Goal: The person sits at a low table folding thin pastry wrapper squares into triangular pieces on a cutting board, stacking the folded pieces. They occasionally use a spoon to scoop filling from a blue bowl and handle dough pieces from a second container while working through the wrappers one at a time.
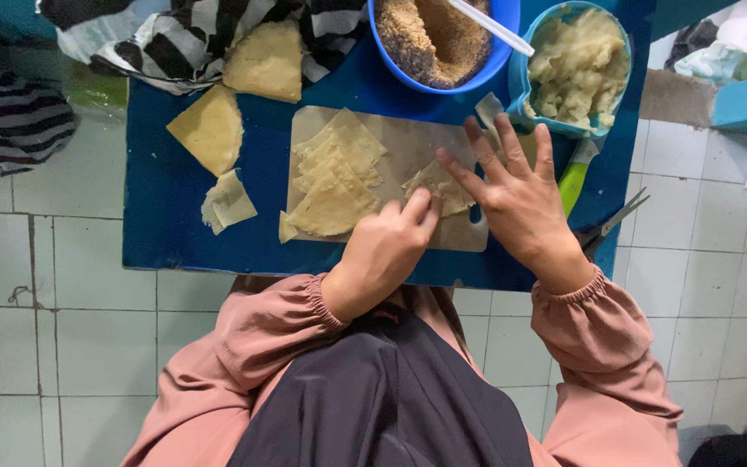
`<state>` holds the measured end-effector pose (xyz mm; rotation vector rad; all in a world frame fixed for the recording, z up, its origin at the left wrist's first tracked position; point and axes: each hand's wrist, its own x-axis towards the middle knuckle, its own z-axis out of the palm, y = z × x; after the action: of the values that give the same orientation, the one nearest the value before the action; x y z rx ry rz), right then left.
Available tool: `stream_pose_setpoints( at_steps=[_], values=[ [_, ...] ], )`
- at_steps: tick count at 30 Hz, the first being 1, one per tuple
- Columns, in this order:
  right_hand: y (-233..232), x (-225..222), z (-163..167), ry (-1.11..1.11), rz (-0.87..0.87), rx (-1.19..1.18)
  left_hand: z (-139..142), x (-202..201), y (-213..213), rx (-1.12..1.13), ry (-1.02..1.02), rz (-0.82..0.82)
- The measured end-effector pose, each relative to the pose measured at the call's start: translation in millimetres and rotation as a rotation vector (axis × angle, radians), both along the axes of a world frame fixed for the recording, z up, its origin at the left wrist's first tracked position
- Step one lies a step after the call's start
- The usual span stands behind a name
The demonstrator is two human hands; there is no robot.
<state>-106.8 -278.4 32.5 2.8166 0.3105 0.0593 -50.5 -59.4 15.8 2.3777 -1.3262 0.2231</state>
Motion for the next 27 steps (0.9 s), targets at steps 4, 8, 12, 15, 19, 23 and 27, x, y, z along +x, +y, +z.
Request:
stream_pose_setpoints(
  at_steps=[4,8,12,15,19,23,27],
  values=[
    [-2,-1,-3,-0.017,-0.031,-0.073,-1,-1,1,0.01,-0.028,0.0],
    [-2,-2,0,-0.08,-0.014,-0.15,-5,-3,-2,0.013,-0.064,0.011],
    [-1,-1,3,-0.169,0.048,-0.233,-7,-3,-5,0.03,-0.063,0.012],
    [-7,-1,-2,-0.231,0.031,-0.213,-7,-4,-7,0.048,-0.067,0.004],
    [-33,-6,-11,-0.363,-0.23,-0.025,-8,-3,-6,0.042,-0.103,0.005],
    [-46,-12,-13,-0.281,-0.418,-0.214,-4,-8,-2,0.046,-0.107,0.002],
    [-29,-23,0,-0.214,-0.389,-0.073,1,-11,2,0.033,-0.08,-0.023]
  ],
)
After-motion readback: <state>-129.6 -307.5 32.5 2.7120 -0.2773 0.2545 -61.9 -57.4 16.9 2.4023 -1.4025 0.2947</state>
